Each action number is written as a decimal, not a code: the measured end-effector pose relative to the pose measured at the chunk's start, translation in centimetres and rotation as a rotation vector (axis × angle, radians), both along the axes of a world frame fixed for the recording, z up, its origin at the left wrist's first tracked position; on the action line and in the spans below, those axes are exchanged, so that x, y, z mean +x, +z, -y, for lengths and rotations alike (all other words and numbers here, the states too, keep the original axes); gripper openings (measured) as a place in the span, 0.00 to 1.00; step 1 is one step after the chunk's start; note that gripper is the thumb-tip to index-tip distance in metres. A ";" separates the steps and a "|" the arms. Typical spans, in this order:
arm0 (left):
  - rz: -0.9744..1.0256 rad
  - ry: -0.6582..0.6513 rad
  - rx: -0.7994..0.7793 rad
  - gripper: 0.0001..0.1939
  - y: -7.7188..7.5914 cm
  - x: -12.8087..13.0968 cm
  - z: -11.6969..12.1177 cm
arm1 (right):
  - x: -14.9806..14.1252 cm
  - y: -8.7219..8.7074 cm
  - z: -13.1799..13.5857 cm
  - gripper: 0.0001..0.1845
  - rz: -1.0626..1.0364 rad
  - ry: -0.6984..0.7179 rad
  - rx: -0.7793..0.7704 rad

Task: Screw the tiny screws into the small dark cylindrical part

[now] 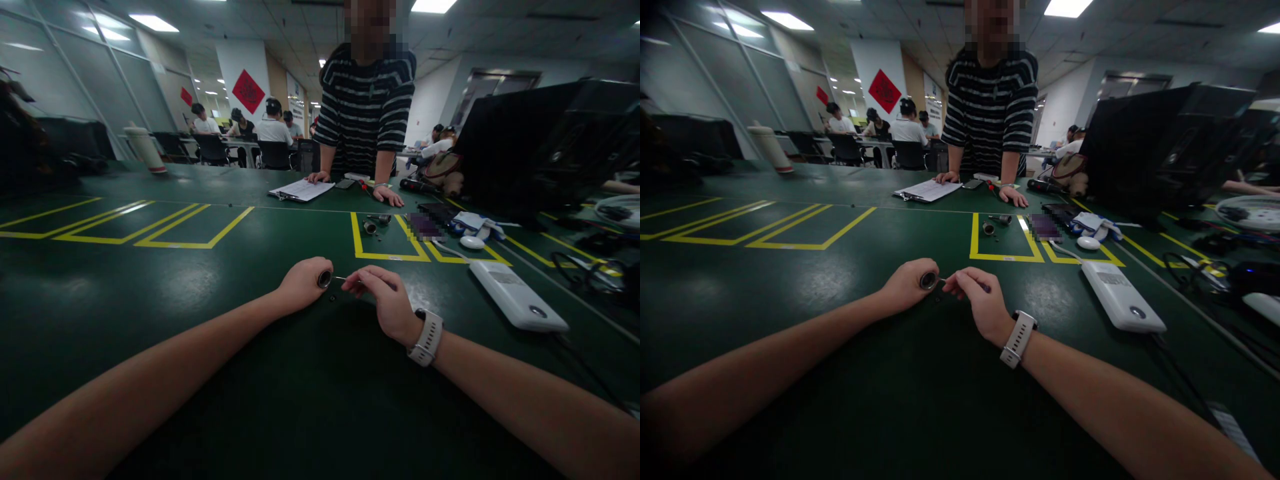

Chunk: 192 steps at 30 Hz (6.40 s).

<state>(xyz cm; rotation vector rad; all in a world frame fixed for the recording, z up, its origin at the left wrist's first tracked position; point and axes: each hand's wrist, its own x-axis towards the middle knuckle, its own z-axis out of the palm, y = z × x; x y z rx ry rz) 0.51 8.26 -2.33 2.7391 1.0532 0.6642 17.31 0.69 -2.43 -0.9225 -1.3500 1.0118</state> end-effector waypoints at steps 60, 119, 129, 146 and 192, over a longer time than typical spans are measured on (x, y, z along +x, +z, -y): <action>-0.104 -0.006 0.100 0.04 0.2 0.1 0.0 | 0.9 0.6 -1.8 0.13 -0.103 0.158 -0.233; 1.273 0.415 -1.143 0.08 5.8 -2.0 8.2 | 0.9 0.4 4.8 0.09 0.889 0.605 0.599; 1.270 0.443 -1.167 0.18 4.6 -2.4 7.7 | 1.3 0.0 3.7 0.15 -0.044 0.121 -0.219; 1.148 0.496 -1.211 0.19 4.5 -1.9 8.6 | 0.8 0.1 4.6 0.19 0.338 0.139 -0.174; 0.806 0.288 -0.849 0.09 2.2 -1.5 10.0 | -1.3 0.8 7.2 0.08 1.088 0.018 0.830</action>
